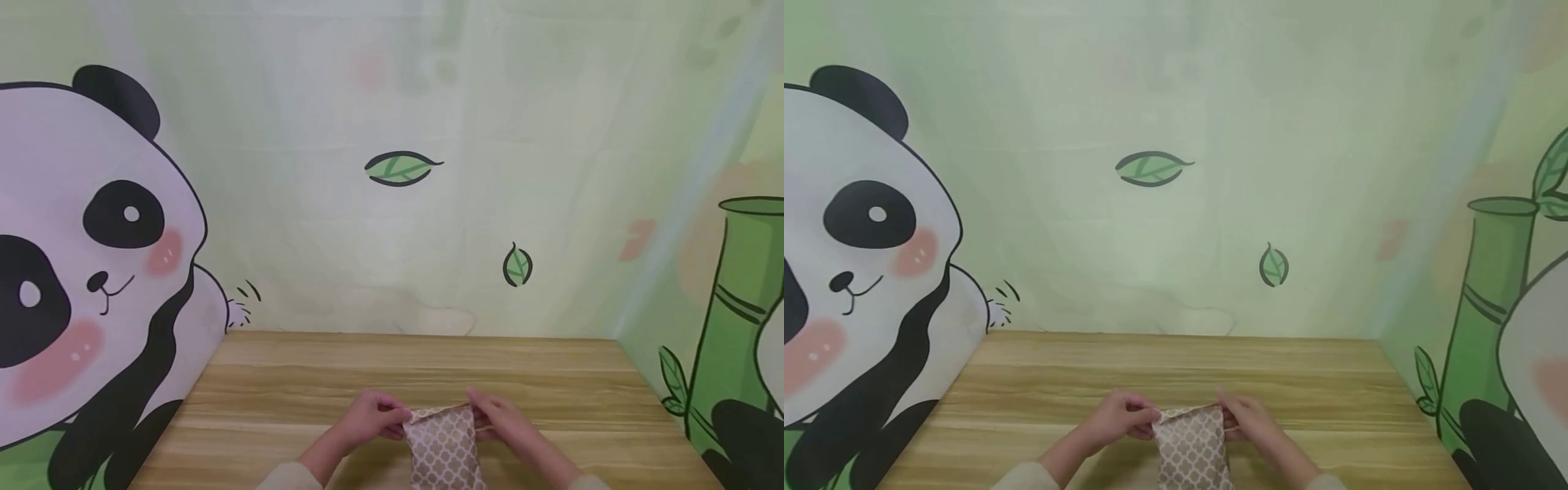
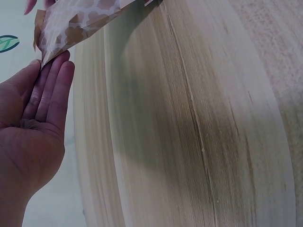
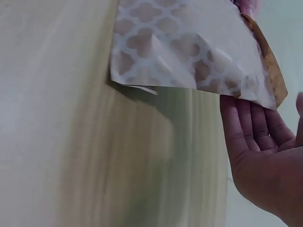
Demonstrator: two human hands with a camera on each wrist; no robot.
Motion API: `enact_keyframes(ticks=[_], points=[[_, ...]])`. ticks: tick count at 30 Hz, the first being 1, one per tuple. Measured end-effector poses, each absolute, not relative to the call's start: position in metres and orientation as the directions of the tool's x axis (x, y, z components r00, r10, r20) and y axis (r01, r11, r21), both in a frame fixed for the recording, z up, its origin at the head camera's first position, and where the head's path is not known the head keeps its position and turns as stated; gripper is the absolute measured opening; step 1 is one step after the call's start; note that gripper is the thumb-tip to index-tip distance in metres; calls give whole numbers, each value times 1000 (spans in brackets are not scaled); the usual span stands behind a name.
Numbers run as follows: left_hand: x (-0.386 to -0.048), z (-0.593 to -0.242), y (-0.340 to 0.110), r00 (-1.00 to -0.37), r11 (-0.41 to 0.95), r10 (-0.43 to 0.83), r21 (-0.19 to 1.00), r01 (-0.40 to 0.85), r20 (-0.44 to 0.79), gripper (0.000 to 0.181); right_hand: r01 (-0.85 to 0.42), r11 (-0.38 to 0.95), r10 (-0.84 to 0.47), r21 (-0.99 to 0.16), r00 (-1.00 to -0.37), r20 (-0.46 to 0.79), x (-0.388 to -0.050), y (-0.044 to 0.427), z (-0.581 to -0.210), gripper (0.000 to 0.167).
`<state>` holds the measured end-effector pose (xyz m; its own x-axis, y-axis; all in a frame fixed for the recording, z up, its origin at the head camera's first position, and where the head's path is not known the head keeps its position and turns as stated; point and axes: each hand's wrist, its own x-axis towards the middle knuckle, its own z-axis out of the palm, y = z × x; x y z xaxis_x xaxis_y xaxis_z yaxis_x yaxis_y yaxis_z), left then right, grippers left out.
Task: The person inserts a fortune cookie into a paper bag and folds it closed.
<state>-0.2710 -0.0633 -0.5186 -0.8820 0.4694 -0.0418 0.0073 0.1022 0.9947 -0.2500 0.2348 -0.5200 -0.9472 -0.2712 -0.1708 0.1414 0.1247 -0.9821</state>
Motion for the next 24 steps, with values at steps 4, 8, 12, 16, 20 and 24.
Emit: enact_keyframes(ticks=[4, 8, 12, 16, 20, 24], points=[[-272, -520, -63, -881, 103, 472, 995, 10, -40, 17, 76, 198, -301, -977, -944, -135, -256, 232, -518, 48], [-273, -521, -64, -881, 107, 473, 994, 23, -30, 17, 18, 185, -337, -983, -938, -80, -258, 233, -519, 34], [-274, -521, -65, -881, 118, 472, 993, 27, -32, 17, -22, 177, -354, -984, -934, -43, -258, 235, -520, 29], [-275, -519, -64, -889, 146, 455, 989, 22, -47, 18, -50, 182, -349, -982, -937, -17, -257, 235, -520, 27], [-276, -512, -60, -891, 182, 451, 983, 35, -51, 25, -62, 196, -323, -979, -946, -5, -255, 233, -519, 25], [-276, -507, -53, -883, 213, 470, 972, 102, -10, 20, -76, 203, -303, -976, -953, 11, -254, 231, -519, 23]])
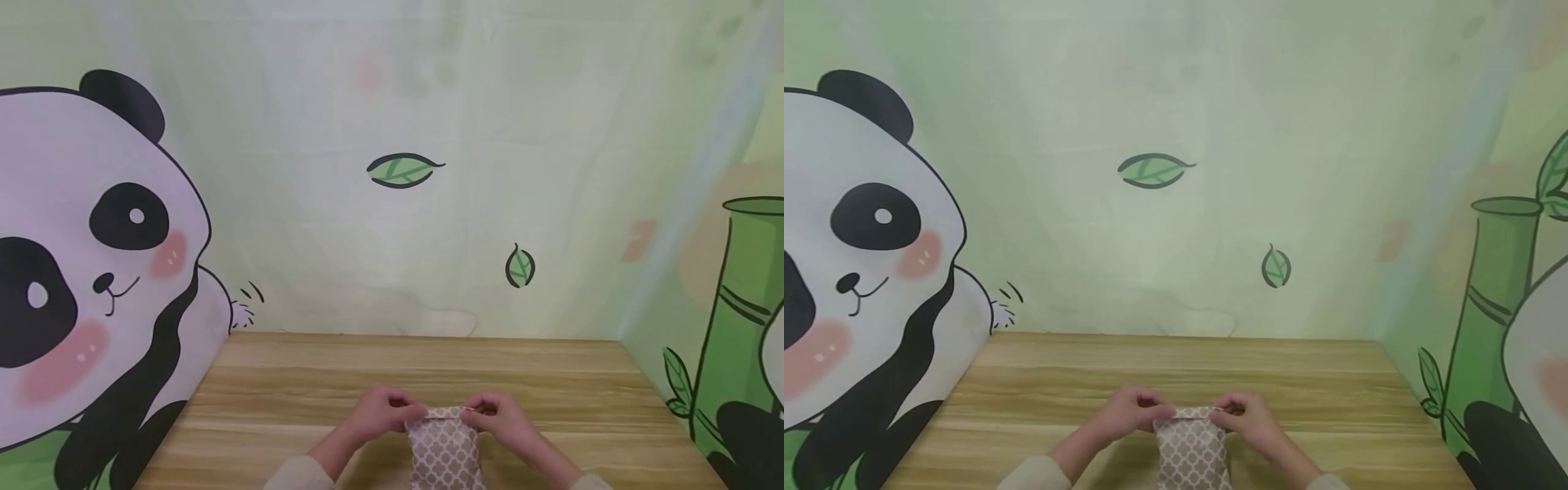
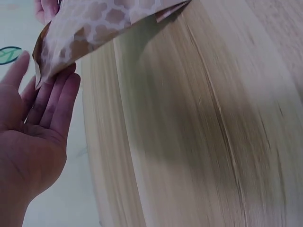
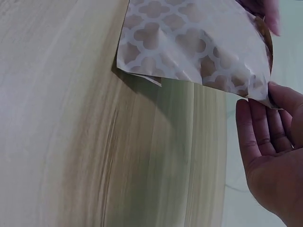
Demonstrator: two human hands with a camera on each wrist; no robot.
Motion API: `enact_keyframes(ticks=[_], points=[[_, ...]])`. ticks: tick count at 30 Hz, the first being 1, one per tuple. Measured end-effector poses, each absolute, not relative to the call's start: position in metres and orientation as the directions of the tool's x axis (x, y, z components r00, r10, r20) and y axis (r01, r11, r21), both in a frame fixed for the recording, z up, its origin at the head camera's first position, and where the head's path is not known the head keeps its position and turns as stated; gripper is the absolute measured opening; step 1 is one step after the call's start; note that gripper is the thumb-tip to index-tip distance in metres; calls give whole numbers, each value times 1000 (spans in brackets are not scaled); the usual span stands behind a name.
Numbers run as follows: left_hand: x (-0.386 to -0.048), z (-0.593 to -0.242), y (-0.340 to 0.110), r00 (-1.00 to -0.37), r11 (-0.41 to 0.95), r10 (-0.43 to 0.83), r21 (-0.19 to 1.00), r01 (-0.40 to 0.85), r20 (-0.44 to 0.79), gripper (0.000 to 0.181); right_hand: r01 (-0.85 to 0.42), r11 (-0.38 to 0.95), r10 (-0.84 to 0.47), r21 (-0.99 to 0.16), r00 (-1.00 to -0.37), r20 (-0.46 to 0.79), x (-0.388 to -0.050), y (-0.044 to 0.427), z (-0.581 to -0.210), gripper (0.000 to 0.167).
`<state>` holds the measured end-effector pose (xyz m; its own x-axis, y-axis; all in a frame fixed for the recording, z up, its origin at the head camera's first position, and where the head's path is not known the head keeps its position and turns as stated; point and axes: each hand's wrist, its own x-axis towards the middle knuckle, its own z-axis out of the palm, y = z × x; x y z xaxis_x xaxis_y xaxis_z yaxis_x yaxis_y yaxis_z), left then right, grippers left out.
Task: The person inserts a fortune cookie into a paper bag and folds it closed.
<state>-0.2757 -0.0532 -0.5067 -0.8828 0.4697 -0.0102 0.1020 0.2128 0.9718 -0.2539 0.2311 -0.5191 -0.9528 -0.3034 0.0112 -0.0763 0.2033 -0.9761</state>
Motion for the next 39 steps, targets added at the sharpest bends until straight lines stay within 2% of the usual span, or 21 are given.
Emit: enact_keyframes(ticks=[5, 11, 18, 24, 39], points=[[-275, -507, -51, -878, 251, 478, 951, 178, 38, 11, -102, 205, -343, -973, -939, 26, -253, 233, -516, 25], [-274, -505, -51, -879, 271, 474, 944, 189, 40, 9, -155, 254, -428, -955, -903, 33, -256, 233, -509, 35], [-273, -505, -49, -873, 278, 485, 936, 216, 57, 9, -334, 353, -474, -874, -869, 141, -260, 224, -504, 10], [-273, -506, -49, -873, 305, 480, 917, 256, 84, 10, -398, 379, -508, -835, -844, 171, -261, 213, -500, 12], [-273, -507, -44, -876, 348, 471, 890, 295, 106, 11, -497, 455, -535, -739, -816, 219, -264, 190, -491, 5]])
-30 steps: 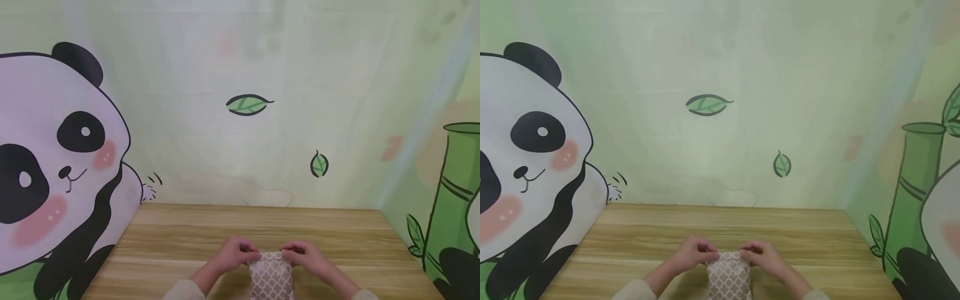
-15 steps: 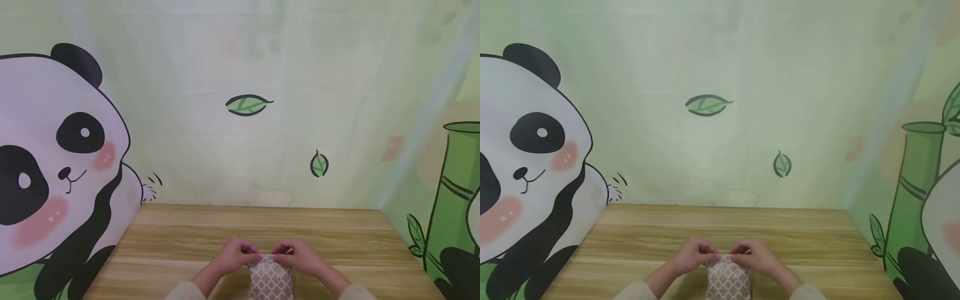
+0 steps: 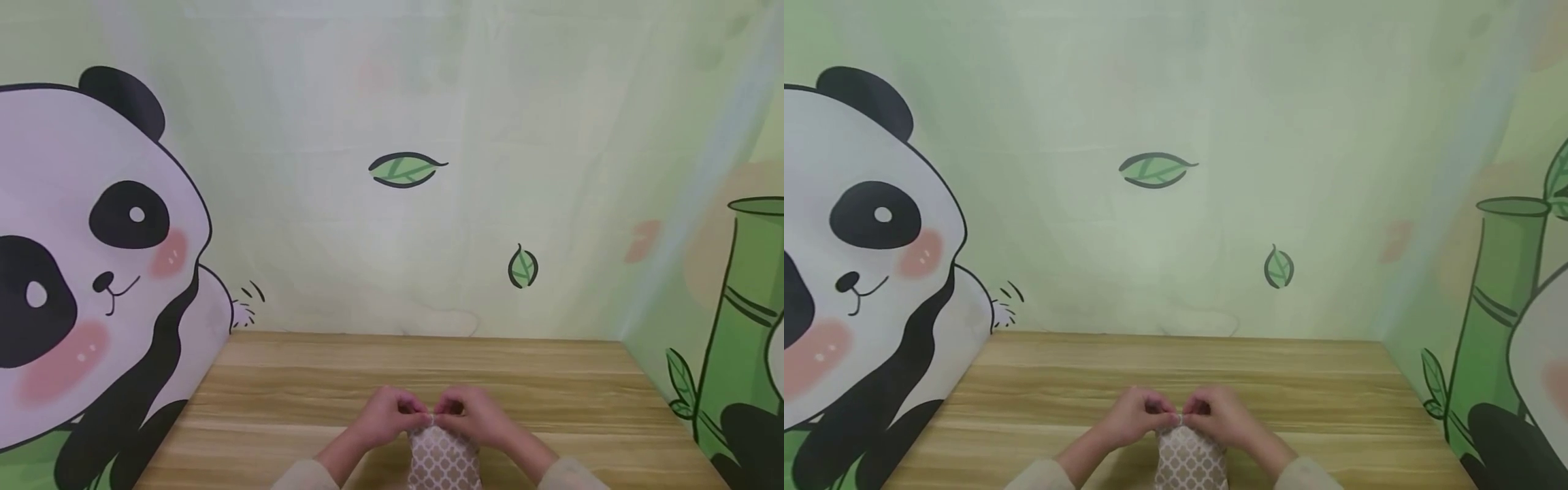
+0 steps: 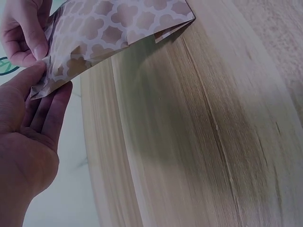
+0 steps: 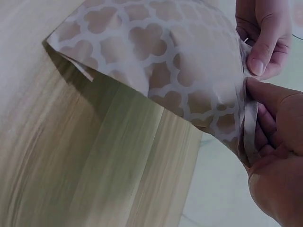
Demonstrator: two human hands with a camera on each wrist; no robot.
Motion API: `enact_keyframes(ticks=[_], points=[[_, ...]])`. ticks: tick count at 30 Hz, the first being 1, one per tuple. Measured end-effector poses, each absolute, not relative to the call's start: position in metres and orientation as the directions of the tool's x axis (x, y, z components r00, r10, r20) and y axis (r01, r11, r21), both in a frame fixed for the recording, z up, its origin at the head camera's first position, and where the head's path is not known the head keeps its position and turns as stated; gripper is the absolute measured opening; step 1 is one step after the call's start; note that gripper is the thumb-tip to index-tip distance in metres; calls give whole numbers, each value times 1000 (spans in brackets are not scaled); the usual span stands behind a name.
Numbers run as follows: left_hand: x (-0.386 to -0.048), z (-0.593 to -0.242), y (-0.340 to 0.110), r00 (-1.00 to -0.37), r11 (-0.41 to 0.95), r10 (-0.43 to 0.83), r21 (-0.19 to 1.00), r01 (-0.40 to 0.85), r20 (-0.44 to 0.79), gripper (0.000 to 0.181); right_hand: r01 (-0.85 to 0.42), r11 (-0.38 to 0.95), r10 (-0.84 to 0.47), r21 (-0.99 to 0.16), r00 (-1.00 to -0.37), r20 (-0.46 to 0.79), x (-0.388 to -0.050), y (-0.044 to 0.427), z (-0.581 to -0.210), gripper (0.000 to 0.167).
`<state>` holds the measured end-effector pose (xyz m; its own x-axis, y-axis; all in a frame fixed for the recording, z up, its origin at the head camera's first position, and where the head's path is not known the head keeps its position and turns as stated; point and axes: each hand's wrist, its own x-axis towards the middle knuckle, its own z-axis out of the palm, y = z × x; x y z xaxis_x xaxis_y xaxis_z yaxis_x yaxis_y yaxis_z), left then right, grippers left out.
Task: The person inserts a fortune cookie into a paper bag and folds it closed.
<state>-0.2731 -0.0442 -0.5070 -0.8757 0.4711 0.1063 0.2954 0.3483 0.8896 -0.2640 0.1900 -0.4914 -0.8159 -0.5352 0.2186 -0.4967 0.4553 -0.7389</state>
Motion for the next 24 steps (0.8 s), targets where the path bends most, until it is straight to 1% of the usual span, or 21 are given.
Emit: enact_keyframes(ticks=[3, 9, 11, 14, 17, 24], points=[[-273, -506, -43, -875, 353, 472, 886, 301, 109, 9, -499, 444, -541, -744, -812, 221, -264, 192, -493, 4], [-271, -505, -45, -879, 355, 466, 889, 291, 102, 7, -435, 437, -507, -787, -842, 184, -262, 207, -496, 3], [-271, -504, -46, -879, 357, 464, 886, 296, 107, 4, -431, 439, -506, -788, -844, 179, -261, 211, -497, 3], [-272, -505, -46, -875, 351, 469, 884, 309, 120, 4, -440, 426, -518, -790, -835, 185, -261, 215, -498, 4], [-272, -506, -46, -871, 342, 473, 882, 323, 136, 7, -421, 416, -505, -806, -844, 180, -258, 223, -500, 6], [-272, -511, -50, -867, 330, 478, 885, 329, 144, 7, -409, 446, -486, -796, -858, 169, -255, 238, -505, 5]])
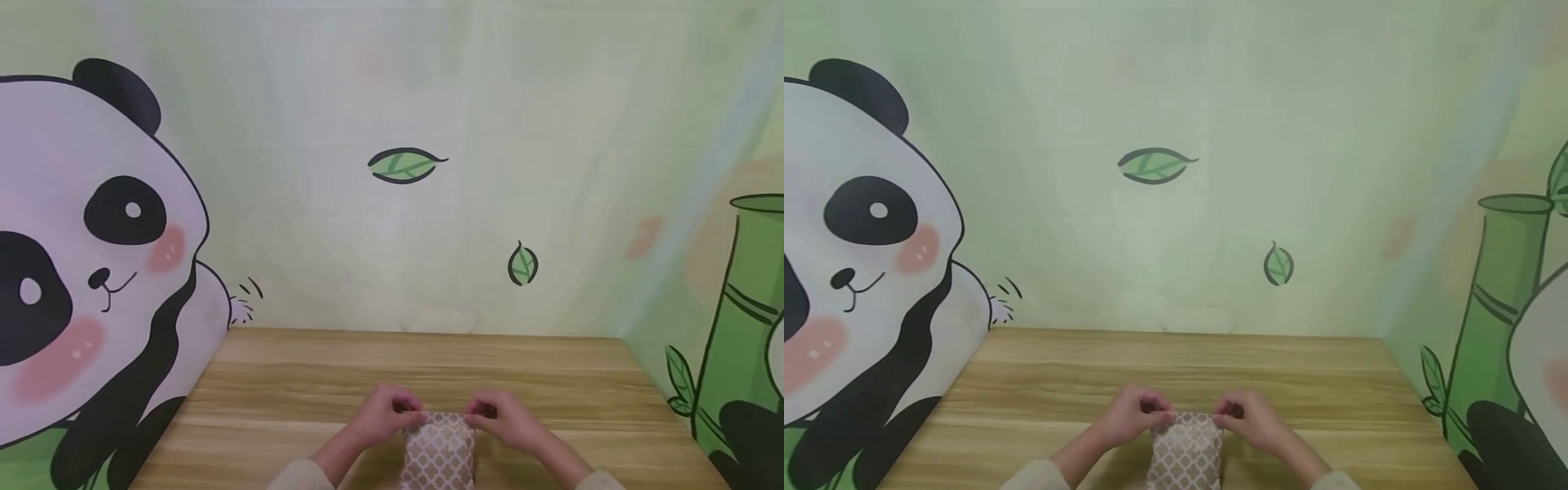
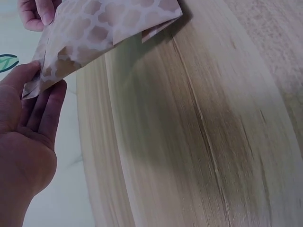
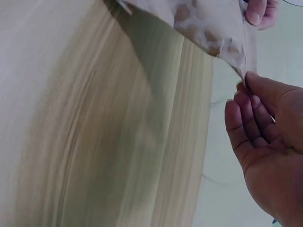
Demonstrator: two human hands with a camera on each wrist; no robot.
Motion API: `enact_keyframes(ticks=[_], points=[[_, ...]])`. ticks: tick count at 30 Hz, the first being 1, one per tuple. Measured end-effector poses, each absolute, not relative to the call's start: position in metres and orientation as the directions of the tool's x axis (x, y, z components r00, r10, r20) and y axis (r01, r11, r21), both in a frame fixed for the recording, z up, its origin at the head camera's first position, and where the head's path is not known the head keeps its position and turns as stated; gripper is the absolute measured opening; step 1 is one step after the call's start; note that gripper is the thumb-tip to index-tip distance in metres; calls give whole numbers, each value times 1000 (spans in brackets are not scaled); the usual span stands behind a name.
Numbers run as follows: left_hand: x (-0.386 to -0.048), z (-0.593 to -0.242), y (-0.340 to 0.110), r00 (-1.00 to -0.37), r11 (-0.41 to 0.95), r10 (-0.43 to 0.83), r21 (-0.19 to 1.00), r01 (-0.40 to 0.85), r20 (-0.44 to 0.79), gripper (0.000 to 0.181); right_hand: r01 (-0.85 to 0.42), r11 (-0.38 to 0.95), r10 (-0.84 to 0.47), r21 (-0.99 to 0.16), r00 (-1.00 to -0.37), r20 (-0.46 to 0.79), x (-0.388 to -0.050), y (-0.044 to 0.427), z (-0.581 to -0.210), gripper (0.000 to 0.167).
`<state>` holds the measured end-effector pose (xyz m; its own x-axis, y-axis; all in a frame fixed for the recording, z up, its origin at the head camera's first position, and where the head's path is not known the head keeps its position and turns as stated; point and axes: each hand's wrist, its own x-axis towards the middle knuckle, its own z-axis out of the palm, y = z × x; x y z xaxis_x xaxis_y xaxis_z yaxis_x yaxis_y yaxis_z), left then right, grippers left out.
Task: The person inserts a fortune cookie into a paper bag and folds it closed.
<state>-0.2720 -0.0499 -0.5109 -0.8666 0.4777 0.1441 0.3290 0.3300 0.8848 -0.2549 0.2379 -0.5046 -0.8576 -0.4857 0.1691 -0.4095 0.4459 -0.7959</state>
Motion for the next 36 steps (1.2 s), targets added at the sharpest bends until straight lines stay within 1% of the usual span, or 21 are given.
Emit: enact_keyframes(ticks=[5, 11, 16, 19, 23, 30, 36], points=[[-275, -516, -58, -853, 368, 507, 864, 344, 124, 3, -405, 458, -483, -791, -861, 161, -255, 240, -509, 5], [-280, -526, -66, -845, 433, 518, 810, 396, 136, 7, -442, 436, -510, -784, -839, 189, -260, 243, -519, 3], [-282, -539, -66, -841, 493, 522, 754, 433, 142, 10, -452, 489, -547, -746, -825, 141, -269, 240, -535, 2], [-282, -542, -64, -856, 554, 505, 719, 420, 111, 12, -424, 515, -544, -745, -833, 98, -271, 237, -543, 4], [-283, -539, -60, -878, 633, 472, 664, 399, 77, 14, -409, 543, -525, -734, -847, 84, -274, 235, -548, 5], [-289, -536, -55, -904, 726, 408, 555, 406, 127, 15, -404, 594, -491, -696, -867, 84, -283, 227, -545, 5], [-295, -539, -52, -916, 778, 383, 494, 388, 116, 17, -405, 606, -479, -685, -873, 92, -289, 223, -543, 6]])
